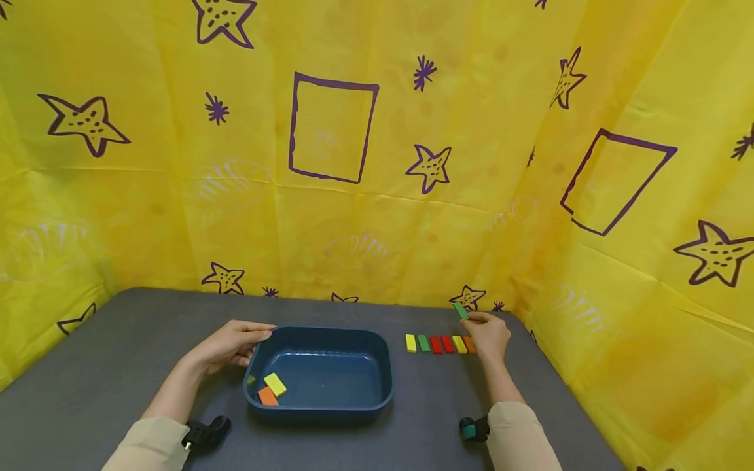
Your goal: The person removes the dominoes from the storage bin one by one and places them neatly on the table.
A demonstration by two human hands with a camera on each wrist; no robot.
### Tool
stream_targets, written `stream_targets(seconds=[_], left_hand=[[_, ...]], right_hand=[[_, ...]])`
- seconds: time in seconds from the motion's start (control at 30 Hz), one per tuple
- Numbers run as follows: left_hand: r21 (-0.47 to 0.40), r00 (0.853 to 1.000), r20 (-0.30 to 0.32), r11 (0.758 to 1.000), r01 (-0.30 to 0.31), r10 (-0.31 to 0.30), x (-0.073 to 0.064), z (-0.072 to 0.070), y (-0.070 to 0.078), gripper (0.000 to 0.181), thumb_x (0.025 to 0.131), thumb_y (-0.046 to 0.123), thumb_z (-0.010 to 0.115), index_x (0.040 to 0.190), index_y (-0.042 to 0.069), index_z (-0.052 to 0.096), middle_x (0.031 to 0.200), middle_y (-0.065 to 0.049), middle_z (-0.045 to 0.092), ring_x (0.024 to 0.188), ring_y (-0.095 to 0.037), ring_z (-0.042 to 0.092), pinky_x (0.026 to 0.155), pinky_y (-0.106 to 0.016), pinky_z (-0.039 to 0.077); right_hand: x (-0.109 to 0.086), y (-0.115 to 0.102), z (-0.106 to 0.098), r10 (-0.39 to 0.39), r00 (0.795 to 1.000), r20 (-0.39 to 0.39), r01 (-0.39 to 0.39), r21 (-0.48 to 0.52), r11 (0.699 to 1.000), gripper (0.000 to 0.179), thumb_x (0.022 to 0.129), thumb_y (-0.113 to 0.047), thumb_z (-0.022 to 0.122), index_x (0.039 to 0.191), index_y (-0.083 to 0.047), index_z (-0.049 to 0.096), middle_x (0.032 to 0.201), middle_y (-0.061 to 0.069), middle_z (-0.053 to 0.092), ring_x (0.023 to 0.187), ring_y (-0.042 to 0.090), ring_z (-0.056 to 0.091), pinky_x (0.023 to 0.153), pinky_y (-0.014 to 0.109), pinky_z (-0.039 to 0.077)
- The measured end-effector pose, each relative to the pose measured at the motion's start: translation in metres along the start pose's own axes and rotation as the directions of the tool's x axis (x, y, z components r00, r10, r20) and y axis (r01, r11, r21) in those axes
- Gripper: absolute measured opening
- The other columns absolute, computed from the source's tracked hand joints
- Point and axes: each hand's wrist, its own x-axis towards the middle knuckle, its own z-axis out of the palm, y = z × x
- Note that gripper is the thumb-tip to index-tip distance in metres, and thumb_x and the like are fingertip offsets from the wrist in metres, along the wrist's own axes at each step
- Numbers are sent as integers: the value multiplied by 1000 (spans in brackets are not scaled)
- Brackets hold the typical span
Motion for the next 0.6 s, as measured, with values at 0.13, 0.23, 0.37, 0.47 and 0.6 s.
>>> stream_targets(seconds=[0.13, 0.23, 0.37, 0.47, 0.6], left_hand=[[-7, 1000, 5, 1000, -14, 14, -1, -2, 0, 51, 101, 26, 56, 143, -2, 49, 73, 2, 64, 56, -7, 57, 56, -20, 54], [-15, 1000, 17, 1000, -26, 26, -2, -3, -1, 52, 101, 25, 56, 144, -3, 47, 74, 3, 66, 56, -6, 59, 57, -20, 55], [-18, 999, 24, 999, -37, 37, -3, -3, -1, 53, 101, 26, 56, 144, -3, 47, 74, 3, 67, 57, -6, 59, 58, -21, 55], [-18, 999, 26, 999, -37, 38, -3, -2, -1, 52, 101, 26, 56, 144, -3, 47, 74, 2, 66, 57, -6, 59, 58, -21, 55], [-16, 999, 27, 999, -34, 34, -2, -2, 0, 52, 101, 26, 56, 144, -2, 48, 74, 2, 65, 56, -7, 57, 57, -20, 54]], right_hand=[[3, 8, -8, 55, 998, -27, -54, 33, 998, 37, 85, -22, 76, 114, 0, 73, 89, 15, 78, 71, 21, 75, 57, 24, 51], [5, 16, -14, 89, 994, -66, -87, 25, 996, 38, 85, -23, 76, 113, 2, 73, 78, 10, 77, 83, 33, 73, 70, 35, 54], [5, 30, -21, 102, 987, -125, -107, -30, 994, 38, 83, -23, 75, 111, 4, 73, 81, 12, 77, 110, 46, 57, 95, 51, 46], [3, 39, -25, 126, 982, -142, -134, -47, 990, 38, 84, -21, 74, 110, 6, 72, 79, 13, 76, 109, 46, 57, 94, 52, 44], [0, 50, -28, 163, 976, -143, -173, -60, 983, 38, 84, -22, 73, 109, 6, 73, 83, 17, 76, 106, 48, 58, 88, 50, 46]])
